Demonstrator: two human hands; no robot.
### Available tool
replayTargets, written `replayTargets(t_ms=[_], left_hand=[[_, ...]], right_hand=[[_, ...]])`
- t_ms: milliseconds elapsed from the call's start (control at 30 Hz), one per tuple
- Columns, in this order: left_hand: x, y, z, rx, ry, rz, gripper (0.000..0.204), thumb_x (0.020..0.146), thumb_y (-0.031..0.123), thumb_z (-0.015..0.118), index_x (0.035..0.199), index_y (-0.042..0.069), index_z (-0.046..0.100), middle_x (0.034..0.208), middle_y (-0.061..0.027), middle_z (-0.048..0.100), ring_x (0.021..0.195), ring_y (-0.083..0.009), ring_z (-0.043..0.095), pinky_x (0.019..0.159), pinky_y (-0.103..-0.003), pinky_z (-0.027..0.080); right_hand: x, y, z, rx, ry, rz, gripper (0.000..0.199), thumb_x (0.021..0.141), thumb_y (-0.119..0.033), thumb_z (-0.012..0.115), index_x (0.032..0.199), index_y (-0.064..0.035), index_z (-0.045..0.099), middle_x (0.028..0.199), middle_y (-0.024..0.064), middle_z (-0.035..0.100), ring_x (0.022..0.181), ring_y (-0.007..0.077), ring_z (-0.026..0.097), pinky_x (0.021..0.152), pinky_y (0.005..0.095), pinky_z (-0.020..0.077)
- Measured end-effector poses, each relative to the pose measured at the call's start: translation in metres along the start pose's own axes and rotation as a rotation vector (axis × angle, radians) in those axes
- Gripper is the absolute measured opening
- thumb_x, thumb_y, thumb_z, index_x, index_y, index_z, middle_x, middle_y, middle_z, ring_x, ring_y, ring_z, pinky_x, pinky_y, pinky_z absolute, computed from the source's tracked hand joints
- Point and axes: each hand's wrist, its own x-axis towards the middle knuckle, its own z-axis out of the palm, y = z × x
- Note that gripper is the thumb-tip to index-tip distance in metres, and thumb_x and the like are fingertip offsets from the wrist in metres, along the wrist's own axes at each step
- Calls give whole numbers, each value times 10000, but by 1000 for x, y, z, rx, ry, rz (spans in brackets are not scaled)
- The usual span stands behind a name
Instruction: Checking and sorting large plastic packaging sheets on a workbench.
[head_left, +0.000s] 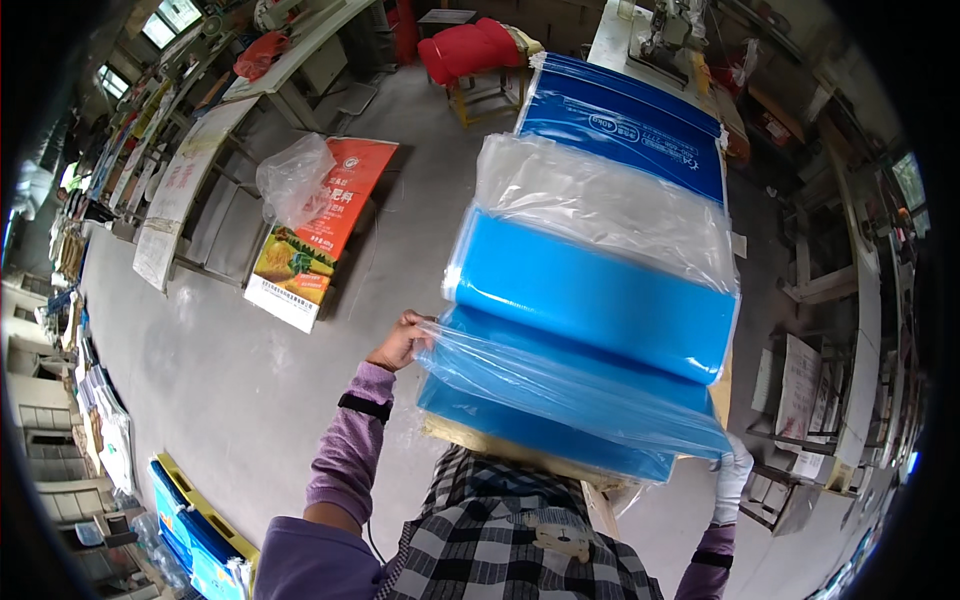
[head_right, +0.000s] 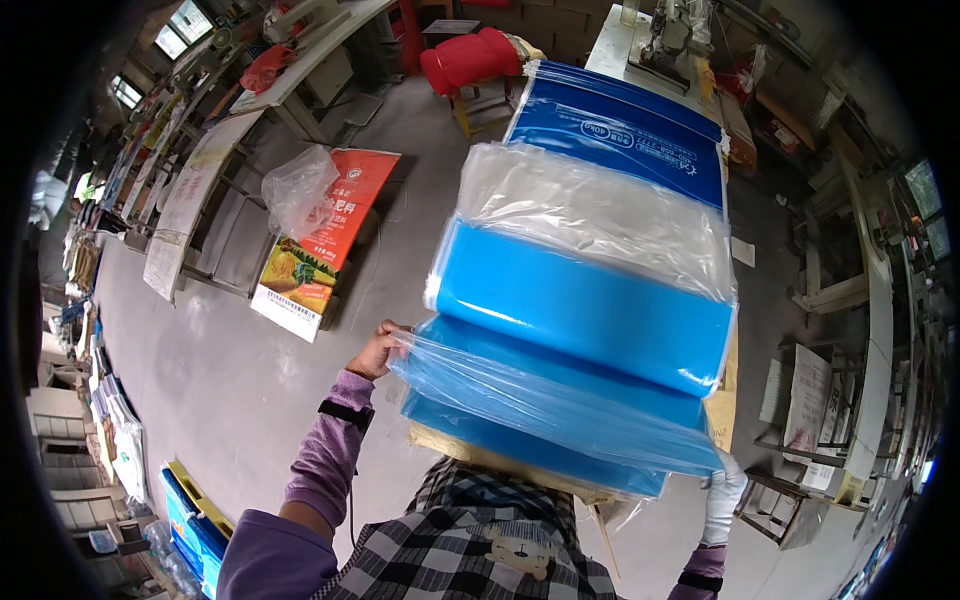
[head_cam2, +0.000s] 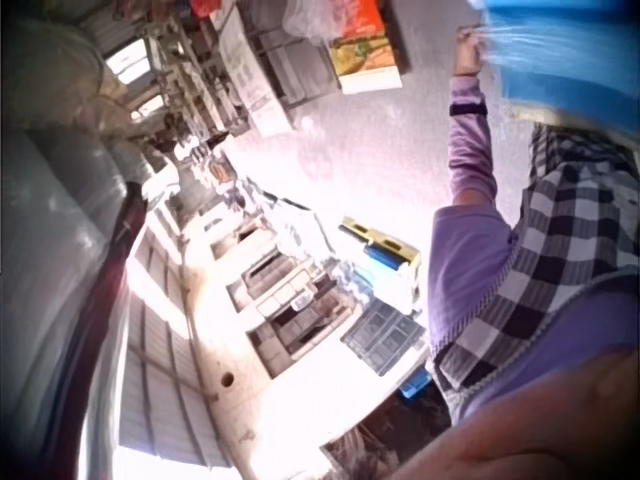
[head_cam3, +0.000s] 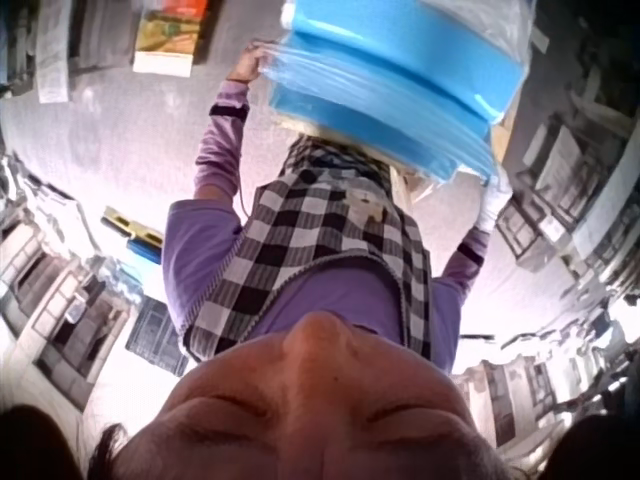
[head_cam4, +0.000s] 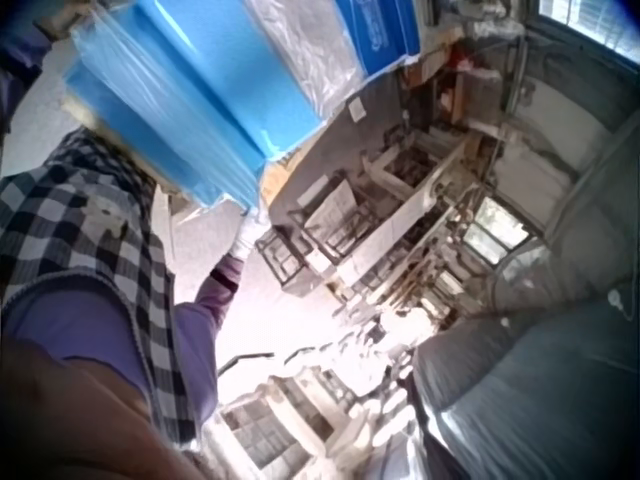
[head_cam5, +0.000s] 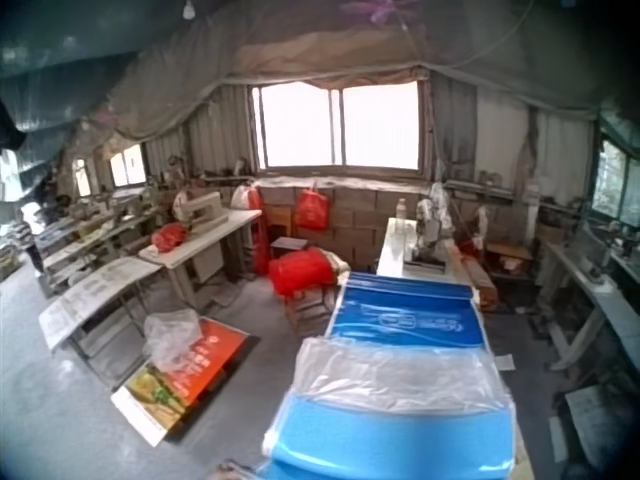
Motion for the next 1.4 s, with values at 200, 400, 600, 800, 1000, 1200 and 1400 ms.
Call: replayTargets(t_ms=[200, 400, 600, 800, 1000, 1200, 1400], left_hand=[[13, 12, 48, 6, 188, -41, 227, 869, 127, 613, 1031, -22, 668, 930, -64, 685, 817, -131, 644, 739, -234, 517], [13, 0, 54, 477, 247, -120, 378, 987, 288, 409, 1090, 19, 654, 1065, -64, 629, 973, -154, 583, 898, -276, 456], [8, -9, 46, 438, 230, 76, 302, 991, 241, 478, 1033, 3, 660, 1169, -56, 590, 1053, -168, 555, 953, -296, 439], [24, -4, 78, 207, 363, 110, 260, 1000, 250, 501, 1011, 22, 626, 1071, -58, 623, 964, -134, 587, 878, -262, 485], [50, -33, 50, 121, 397, 236, 258, 1001, 285, 511, 872, 68, 564, 799, -6, 604, 671, -56, 540, 610, -203, 483], [73, -47, 59, 178, 710, 330, 279, 1001, 265, 525, 820, 60, 582, 695, 68, 517, 604, -16, 442, 530, -187, 373], [78, -55, 62, 149, 811, 355, 269, 996, 246, 536, 835, 39, 596, 690, 61, 529, 608, -26, 446, 534, -201, 379]], right_hand=[[-7, -3, -2, -34, 16, 21, 327, 937, -288, 623, 1106, -13, 673, 718, -16, 604, 519, 37, 474, 460, 187, 385], [-6, -8, 4, -23, 4, 101, 251, 925, -199, 627, 1100, -27, 681, 706, -5, 607, 516, 42, 490, 439, 189, 387], [-4, 10, -6, 73, 43, 96, 199, 926, -144, 604, 1064, -24, 682, 679, 8, 601, 478, 40, 476, 422, 177, 365], [-2, 13, -8, 186, 67, 196, 185, 931, -138, 586, 1058, -29, 665, 669, -4, 589, 470, 40, 473, 407, 169, 340], [21, -7, -4, 117, 24, 128, 252, 942, -145, 561, 1127, 9, 638, 715, 18, 615, 479, 59, 478, 427, 194, 387], [41, -109, 31, -777, 76, -278, 451, 861, -284, 671, 1215, -16, 591, 1052, 147, 638, 961, 287, 609, 865, 388, 487], [50, -289, 270, -503, -415, -785, 753, 641, -364, 834, 1249, -32, 539, 1191, 133, 556, 1104, 307, 532, 931, 396, 448]])
